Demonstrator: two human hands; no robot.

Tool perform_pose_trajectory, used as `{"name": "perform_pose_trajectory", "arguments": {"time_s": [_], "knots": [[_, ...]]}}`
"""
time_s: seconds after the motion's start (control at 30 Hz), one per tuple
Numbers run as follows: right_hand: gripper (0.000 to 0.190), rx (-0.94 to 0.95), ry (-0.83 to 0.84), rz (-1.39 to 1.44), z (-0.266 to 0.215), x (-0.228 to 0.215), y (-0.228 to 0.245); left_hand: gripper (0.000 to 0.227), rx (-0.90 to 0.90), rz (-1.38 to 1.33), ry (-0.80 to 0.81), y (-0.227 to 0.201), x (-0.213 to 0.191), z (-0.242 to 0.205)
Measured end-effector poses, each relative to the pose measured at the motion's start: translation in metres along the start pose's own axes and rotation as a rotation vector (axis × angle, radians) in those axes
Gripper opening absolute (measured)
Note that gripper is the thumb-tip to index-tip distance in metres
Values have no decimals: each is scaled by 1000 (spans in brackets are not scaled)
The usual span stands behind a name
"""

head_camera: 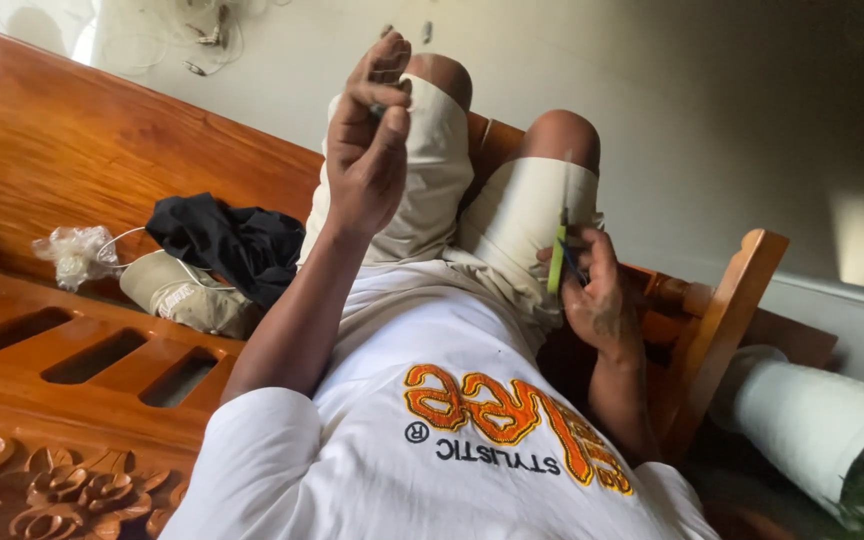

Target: Repairing a fishing net by weaving and knotting using a shuttle and scissors

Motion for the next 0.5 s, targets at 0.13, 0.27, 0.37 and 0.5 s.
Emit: {"name": "perform_pose_trajectory", "arguments": {"time_s": [0.13,0.27,0.37,0.5], "knots": [[34,-210,-60,46,3,11,34,7,114,19,-6,-22,8,1],[46,-291,-52,262,3,27,53,12,-43,-269,-14,-13,8,-3],[42,-391,1,319,2,34,68,14,-181,-361,-102,-3,6,-7],[48,-410,47,428,5,41,71,8,-202,-341,-105,0,1,-11]]}}
Point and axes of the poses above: each hand's wrist, its own z-axis towards the middle knuckle, its own x-axis out of the palm, y = z × x, the point moved 6 cm from there along z, towards the middle knuckle, and after that the axes turned 1 degree about -z, right-handed, at the moved point
